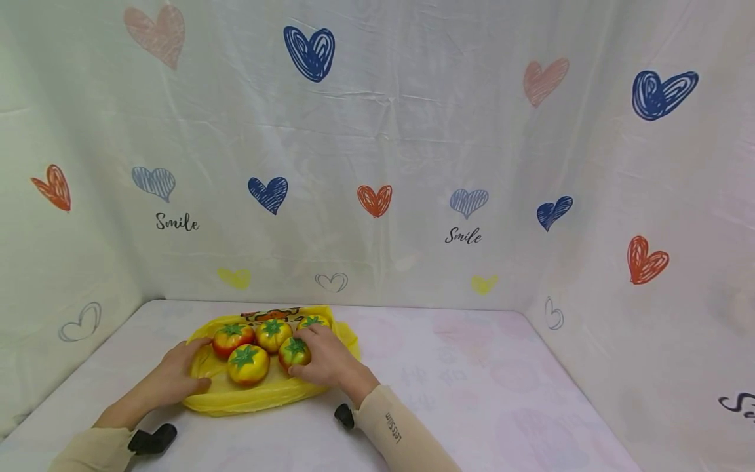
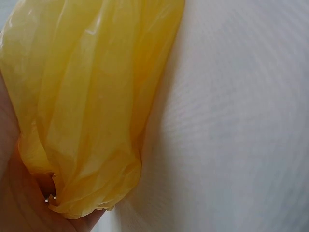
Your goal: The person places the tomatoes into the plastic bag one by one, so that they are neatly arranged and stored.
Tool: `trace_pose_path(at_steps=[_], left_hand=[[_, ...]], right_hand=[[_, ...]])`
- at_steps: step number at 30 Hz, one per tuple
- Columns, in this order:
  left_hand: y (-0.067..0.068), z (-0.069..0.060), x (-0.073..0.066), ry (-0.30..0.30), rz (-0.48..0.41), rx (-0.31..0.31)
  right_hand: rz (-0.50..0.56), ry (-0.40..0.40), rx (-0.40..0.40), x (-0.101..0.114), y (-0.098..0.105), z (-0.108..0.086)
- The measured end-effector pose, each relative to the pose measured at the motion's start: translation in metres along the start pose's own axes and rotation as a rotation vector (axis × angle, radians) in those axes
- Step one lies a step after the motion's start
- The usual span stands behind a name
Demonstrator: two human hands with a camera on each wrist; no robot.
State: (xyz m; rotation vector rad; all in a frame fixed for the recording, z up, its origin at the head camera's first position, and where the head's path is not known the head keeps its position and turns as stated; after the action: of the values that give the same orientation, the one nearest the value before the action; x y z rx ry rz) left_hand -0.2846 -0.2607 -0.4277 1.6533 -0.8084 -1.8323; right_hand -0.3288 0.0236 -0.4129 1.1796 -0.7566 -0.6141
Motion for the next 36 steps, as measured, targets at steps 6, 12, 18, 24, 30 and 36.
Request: trace_pose_path(at_steps=[6, 12, 18, 24, 30, 36], left_hand=[[0.0002, -0.0003, -0.0006, -0.005, -0.001, -0.001], [0.0004, -0.0005, -0.0006, -0.006, 0.001, 0.002], [0.0004, -0.0014, -0.0007, -0.005, -0.001, 0.002], [0.0007, -0.0011, -0.002, 0.008, -0.007, 0.004], [0.0008, -0.0012, -0.0024, 0.003, -0.001, 0.002], [0.0013, -0.0012, -0.0027, -0.003, -0.001, 0.001]], right_hand=[[0.006, -0.008, 0.009, -0.0017, -0.0009, 0.0007], [0.011, -0.008, 0.012, -0.0022, -0.0014, 0.0007], [0.016, -0.008, 0.016, -0.0033, -0.003, 0.0013], [0.013, -0.008, 0.01, -0.0027, -0.0022, 0.0013], [0.008, -0.019, 0.017, -0.0017, -0.0011, 0.0012], [0.015, -0.034, 0.023, -0.0015, 0.0007, 0.0]])
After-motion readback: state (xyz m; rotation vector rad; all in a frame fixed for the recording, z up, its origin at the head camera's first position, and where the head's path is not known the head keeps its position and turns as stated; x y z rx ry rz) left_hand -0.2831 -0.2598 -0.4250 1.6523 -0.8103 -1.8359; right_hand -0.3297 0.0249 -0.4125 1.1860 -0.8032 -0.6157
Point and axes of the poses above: each hand's wrist, its own z-axis towards the middle knuckle, its own y-axis out of the back of the hand, x = y × z, the point moved 2 cm from there along z, towards the middle knuckle, and after that the axes turned 10 degrees about -z, right-handed, at the moved point
